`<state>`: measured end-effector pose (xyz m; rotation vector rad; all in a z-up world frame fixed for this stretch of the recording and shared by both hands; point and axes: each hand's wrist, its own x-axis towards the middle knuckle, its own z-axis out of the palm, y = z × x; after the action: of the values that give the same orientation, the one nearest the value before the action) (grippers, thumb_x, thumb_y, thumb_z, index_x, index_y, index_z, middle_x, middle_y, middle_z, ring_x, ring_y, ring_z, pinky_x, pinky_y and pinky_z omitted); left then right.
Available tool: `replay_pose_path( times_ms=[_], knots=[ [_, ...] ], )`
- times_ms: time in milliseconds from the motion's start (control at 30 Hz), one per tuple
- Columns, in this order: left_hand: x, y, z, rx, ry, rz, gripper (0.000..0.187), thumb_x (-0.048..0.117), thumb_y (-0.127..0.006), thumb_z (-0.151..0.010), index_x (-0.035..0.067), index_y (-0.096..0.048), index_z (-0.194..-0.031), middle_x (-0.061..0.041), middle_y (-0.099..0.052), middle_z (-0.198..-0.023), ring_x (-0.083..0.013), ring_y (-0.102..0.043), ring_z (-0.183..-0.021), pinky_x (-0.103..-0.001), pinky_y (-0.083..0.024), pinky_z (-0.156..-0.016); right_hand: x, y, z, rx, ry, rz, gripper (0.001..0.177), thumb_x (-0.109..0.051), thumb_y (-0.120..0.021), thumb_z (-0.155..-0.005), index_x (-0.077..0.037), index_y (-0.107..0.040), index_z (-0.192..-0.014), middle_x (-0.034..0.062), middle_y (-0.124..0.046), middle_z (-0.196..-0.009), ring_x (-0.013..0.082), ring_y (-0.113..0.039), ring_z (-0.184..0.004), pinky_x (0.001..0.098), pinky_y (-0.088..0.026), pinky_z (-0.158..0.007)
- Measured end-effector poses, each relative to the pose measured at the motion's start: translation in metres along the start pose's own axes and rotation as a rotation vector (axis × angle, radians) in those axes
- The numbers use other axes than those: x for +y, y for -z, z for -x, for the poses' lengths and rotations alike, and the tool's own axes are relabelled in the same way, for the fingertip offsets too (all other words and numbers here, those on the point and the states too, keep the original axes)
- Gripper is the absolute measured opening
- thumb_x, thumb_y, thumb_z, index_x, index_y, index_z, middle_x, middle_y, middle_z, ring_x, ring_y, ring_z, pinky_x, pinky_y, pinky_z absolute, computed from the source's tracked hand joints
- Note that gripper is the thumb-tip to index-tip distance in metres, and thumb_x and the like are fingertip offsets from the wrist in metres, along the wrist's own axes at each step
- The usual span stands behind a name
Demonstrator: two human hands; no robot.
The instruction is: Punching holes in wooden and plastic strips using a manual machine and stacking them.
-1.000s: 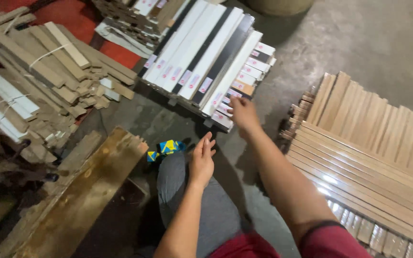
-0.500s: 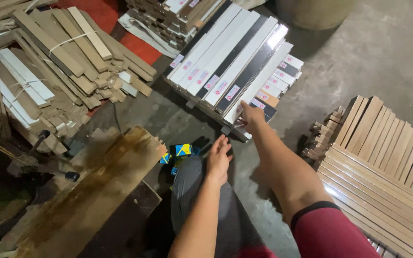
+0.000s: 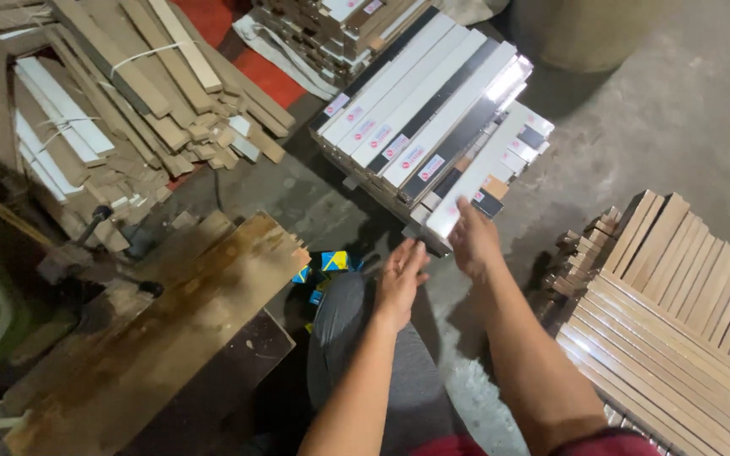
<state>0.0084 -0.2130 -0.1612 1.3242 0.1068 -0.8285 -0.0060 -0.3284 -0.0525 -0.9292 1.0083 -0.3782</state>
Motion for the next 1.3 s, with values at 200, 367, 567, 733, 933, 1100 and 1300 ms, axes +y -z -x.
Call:
replay_pose_path(
  times_ms=[200, 367, 567, 733, 933, 1100, 1300],
  knots=[
    [0.019, 0.024, 0.055, 0.039, -0.090, -0.089, 0.044, 0.035, -0.074, -0.096, 0.007, -0.065, -0.129, -0.010, -0.075, -0.099, -0.0177, -0.077, -0.085, -0.029, -0.063, -0.074, 0.103, 0.041, 0.009, -0.101, 0.019, -0.088, 0.068, -0.033, -0.072, -0.098, 0.011, -0.042, -0.140, 0.0340, -0.048, -0.143, 0.0477, -0.044, -0.142, 0.0602, -0.028, -0.120],
    [0.044, 0.082, 0.124, 0.089, -0.142, -0.038, 0.036, 0.022, -0.070, -0.096, 0.002, -0.065, -0.125, -0.018, -0.077, -0.091, -0.0250, -0.081, -0.085, -0.035, -0.062, -0.080, 0.122, 0.066, 0.024, -0.234, 0.114, 0.036, 0.034, -0.027, -0.064, -0.104, 0.003, -0.058, -0.116, 0.0166, -0.060, -0.091, 0.0267, -0.062, -0.081, 0.0429, -0.053, -0.086],
    [0.026, 0.197, 0.173, 0.265, -0.095, 0.203, 0.029, 0.012, -0.058, -0.095, -0.002, -0.064, -0.120, -0.026, -0.074, -0.115, -0.0301, -0.071, -0.078, -0.037, -0.062, -0.076, 0.069, 0.042, 0.043, -0.195, 0.280, 0.172, 0.034, -0.047, -0.054, -0.106, -0.014, -0.059, -0.101, 0.0006, -0.058, -0.081, 0.0125, -0.059, -0.077, 0.0350, -0.053, -0.087],
    [0.032, 0.263, 0.221, 0.322, -0.246, 0.271, 0.024, 0.011, -0.057, -0.095, -0.002, -0.065, -0.113, -0.027, -0.072, -0.109, -0.0288, -0.062, -0.074, -0.041, -0.056, -0.071, 0.089, -0.023, 0.071, -0.339, 0.225, 0.008, 0.042, -0.031, -0.068, -0.098, -0.015, -0.045, -0.129, -0.0030, -0.046, -0.083, 0.0056, -0.048, -0.072, 0.0272, -0.045, -0.076],
    [0.021, 0.325, 0.235, 0.515, -0.442, 0.111, 0.033, 0.016, -0.058, -0.097, -0.006, -0.071, -0.118, -0.020, -0.061, -0.064, -0.0257, -0.056, -0.058, -0.036, -0.044, -0.054, 0.118, -0.078, 0.071, -0.327, 0.261, 0.101, 0.079, -0.032, -0.071, -0.105, -0.012, -0.020, -0.163, 0.0063, -0.052, -0.095, 0.0185, -0.071, -0.078, 0.0330, -0.066, -0.082],
    [0.056, 0.345, 0.248, 0.698, -0.589, 0.323, 0.030, 0.007, -0.063, -0.099, 0.002, -0.052, -0.126, -0.017, -0.057, -0.091, -0.0292, -0.066, -0.065, -0.036, -0.058, -0.061, 0.137, -0.107, 0.019, -0.411, 0.264, 0.120, 0.029, -0.033, -0.067, -0.106, -0.019, -0.056, -0.130, 0.0066, -0.059, -0.096, 0.0206, -0.073, -0.084, 0.0353, -0.062, -0.087],
    [0.101, 0.347, 0.250, 0.923, -0.432, 0.092, 0.049, 0.035, -0.049, -0.110, -0.007, -0.040, -0.133, -0.013, -0.064, -0.096, -0.0166, -0.072, -0.084, -0.029, -0.061, -0.076, 0.130, -0.152, 0.084, -0.440, 0.477, 0.309, 0.036, -0.026, -0.064, -0.108, -0.007, -0.052, -0.137, 0.0127, -0.054, -0.103, 0.0199, -0.067, -0.084, 0.0357, -0.062, -0.082]
  ],
)
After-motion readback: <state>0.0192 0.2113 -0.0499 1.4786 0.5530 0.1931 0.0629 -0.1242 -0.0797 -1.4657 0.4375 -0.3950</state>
